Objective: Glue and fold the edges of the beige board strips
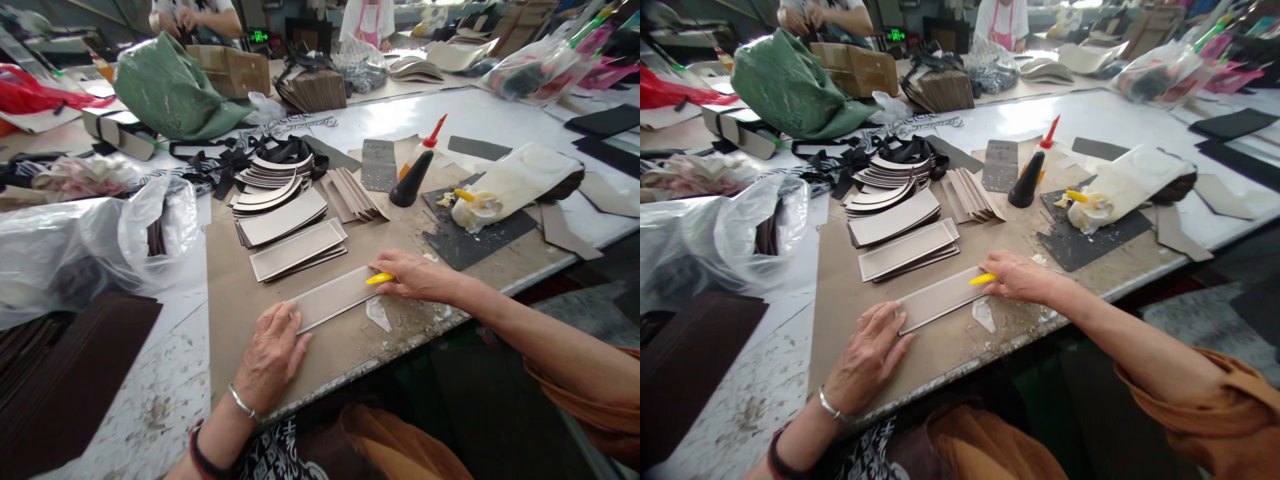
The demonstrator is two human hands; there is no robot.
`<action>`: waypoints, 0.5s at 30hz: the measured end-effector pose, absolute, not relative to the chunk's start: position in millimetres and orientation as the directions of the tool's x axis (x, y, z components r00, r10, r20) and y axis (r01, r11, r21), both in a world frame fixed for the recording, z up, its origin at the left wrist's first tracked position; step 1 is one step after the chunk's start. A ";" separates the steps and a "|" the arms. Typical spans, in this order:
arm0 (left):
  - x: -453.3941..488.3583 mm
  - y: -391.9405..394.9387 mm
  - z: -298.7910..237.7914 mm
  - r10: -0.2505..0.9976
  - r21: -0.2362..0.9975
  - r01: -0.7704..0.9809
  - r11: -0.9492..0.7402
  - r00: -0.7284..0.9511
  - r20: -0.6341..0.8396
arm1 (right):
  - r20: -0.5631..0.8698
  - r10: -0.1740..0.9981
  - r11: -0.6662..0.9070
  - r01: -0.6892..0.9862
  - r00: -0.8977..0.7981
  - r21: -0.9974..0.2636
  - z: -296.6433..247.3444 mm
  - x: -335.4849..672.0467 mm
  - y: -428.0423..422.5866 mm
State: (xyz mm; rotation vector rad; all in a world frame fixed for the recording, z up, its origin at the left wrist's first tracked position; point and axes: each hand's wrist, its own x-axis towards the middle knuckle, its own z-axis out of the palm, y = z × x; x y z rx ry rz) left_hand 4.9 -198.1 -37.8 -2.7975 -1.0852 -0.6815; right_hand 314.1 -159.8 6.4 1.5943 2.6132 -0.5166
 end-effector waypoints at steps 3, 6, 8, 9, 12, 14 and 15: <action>14.7 -196.2 -33.6 0.560 -0.024 0.631 -0.776 0.706 0.432 | -0.199 0.859 0.417 0.870 -0.472 -0.262 7.5 313.3 -160.5; 25.2 -197.1 -28.6 0.574 -0.079 0.647 -0.758 0.720 0.391 | -0.205 0.856 0.416 0.869 -0.474 -0.268 9.4 312.2 -160.8; 32.7 -198.8 -23.6 0.614 -0.096 0.671 -0.735 0.718 0.327 | -0.215 0.855 0.412 0.870 -0.472 -0.270 10.5 311.6 -160.8; 36.7 -199.6 -20.9 0.633 -0.109 0.684 -0.722 0.715 0.296 | -0.220 0.855 0.409 0.872 -0.469 -0.269 10.9 311.4 -160.8; 50.0 -200.3 -13.9 0.677 -0.157 0.708 -0.689 0.705 0.210 | -0.232 0.858 0.399 0.879 -0.459 -0.261 11.2 310.9 -160.7; 59.3 -198.4 -10.8 0.697 -0.178 0.713 -0.678 0.701 0.153 | -0.234 0.858 0.399 0.880 -0.457 -0.255 10.6 310.4 -160.4; 63.7 -196.9 -9.6 0.709 -0.183 0.717 -0.673 0.696 0.119 | -0.233 0.859 0.400 0.881 -0.456 -0.253 10.2 310.1 -160.2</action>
